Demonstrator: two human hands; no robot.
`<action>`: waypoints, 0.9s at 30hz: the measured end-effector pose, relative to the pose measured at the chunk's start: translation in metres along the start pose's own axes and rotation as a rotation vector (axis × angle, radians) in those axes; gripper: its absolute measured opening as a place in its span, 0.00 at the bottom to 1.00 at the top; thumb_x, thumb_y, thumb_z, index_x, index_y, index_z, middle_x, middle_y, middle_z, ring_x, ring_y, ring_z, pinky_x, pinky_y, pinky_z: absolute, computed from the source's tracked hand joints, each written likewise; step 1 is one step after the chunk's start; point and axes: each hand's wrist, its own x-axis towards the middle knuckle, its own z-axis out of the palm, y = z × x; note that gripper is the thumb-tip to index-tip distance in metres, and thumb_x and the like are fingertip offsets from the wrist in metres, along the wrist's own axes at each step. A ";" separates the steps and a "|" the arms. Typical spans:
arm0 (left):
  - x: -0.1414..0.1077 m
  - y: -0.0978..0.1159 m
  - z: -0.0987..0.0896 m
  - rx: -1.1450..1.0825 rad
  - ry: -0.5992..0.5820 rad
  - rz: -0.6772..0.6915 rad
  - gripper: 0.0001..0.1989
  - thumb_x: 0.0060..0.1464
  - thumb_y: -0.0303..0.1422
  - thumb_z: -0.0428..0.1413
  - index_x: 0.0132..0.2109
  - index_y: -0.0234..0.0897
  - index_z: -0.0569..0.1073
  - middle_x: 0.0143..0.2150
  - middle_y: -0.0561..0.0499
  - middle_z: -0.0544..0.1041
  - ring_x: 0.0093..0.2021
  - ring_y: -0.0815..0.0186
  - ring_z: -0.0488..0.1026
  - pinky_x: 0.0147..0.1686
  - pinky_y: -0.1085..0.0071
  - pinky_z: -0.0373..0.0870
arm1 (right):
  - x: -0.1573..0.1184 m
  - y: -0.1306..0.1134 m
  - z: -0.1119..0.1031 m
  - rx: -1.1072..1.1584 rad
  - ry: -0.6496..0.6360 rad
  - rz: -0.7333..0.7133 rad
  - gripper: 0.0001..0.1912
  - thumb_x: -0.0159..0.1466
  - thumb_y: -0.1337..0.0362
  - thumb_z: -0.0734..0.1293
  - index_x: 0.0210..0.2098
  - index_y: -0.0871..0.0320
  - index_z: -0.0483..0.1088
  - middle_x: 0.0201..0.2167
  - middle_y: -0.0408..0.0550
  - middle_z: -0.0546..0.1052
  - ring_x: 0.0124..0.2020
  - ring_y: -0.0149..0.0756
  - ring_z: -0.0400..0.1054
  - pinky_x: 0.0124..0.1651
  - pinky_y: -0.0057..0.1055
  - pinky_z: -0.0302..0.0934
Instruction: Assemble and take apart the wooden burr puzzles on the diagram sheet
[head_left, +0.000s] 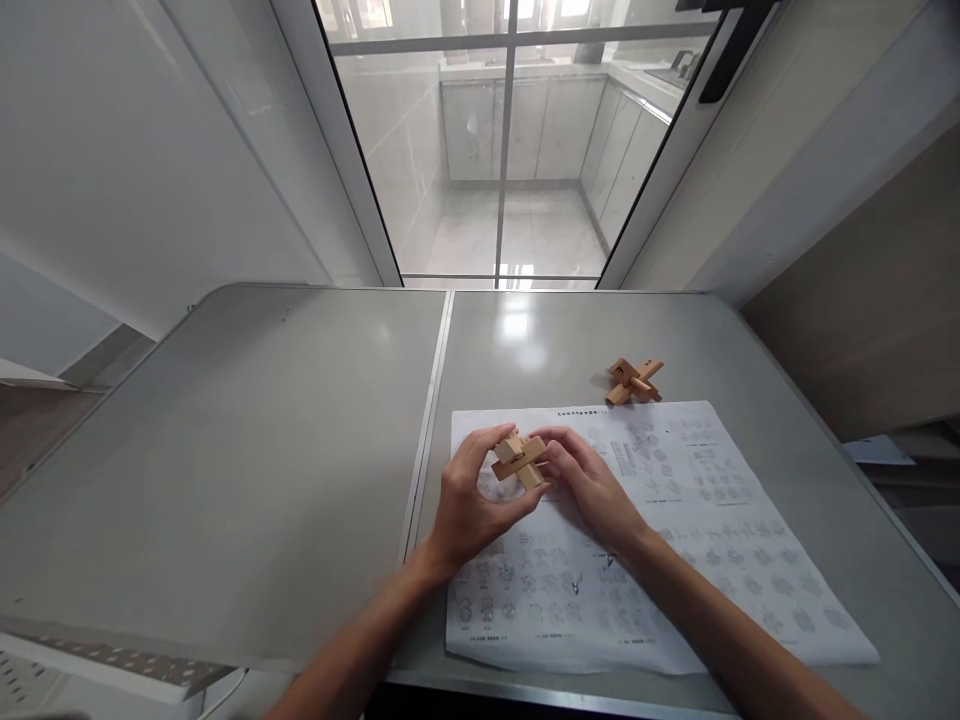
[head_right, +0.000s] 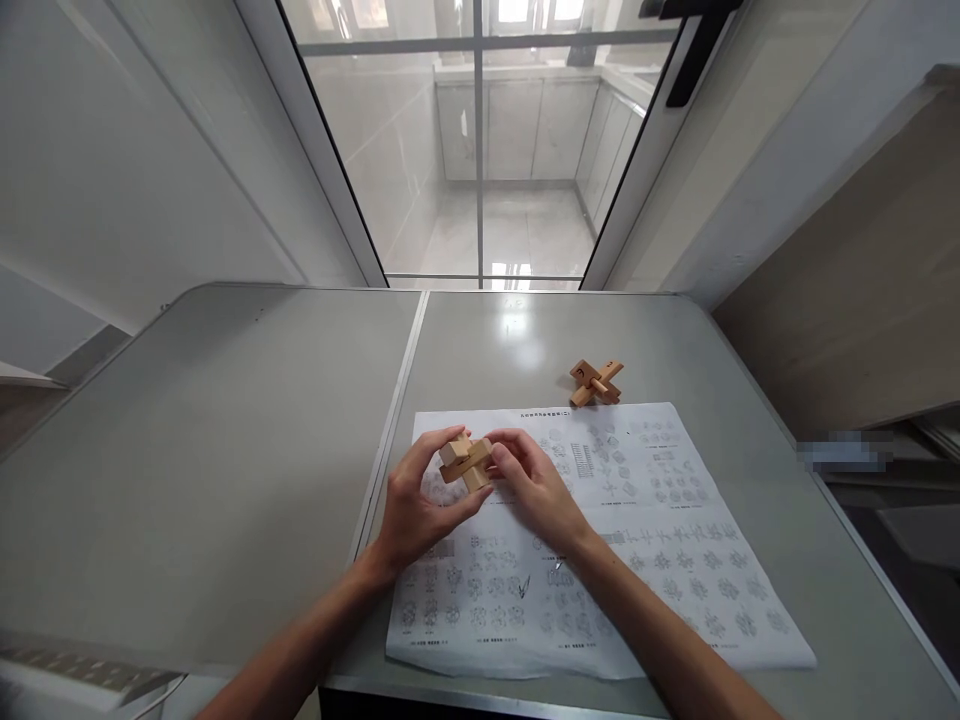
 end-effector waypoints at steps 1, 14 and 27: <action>0.000 -0.001 0.001 0.020 0.002 0.003 0.32 0.53 0.32 0.72 0.63 0.43 0.71 0.54 0.46 0.81 0.51 0.57 0.81 0.52 0.60 0.80 | 0.000 0.000 -0.001 -0.054 0.063 -0.037 0.18 0.74 0.45 0.66 0.50 0.53 0.73 0.43 0.49 0.79 0.43 0.42 0.75 0.48 0.38 0.70; -0.002 -0.003 0.005 0.034 -0.124 0.073 0.31 0.54 0.31 0.70 0.63 0.44 0.70 0.54 0.45 0.81 0.51 0.57 0.81 0.50 0.61 0.80 | -0.001 -0.005 -0.005 -0.376 -0.016 -0.134 0.20 0.75 0.53 0.61 0.28 0.54 0.59 0.23 0.38 0.64 0.25 0.32 0.56 0.29 0.31 0.53; -0.001 -0.005 0.007 0.021 -0.078 -0.055 0.30 0.53 0.34 0.71 0.61 0.44 0.72 0.52 0.47 0.80 0.49 0.58 0.81 0.50 0.61 0.80 | -0.009 -0.010 0.002 -0.221 0.182 -0.294 0.19 0.77 0.49 0.61 0.35 0.54 0.67 0.24 0.38 0.65 0.25 0.34 0.59 0.31 0.32 0.57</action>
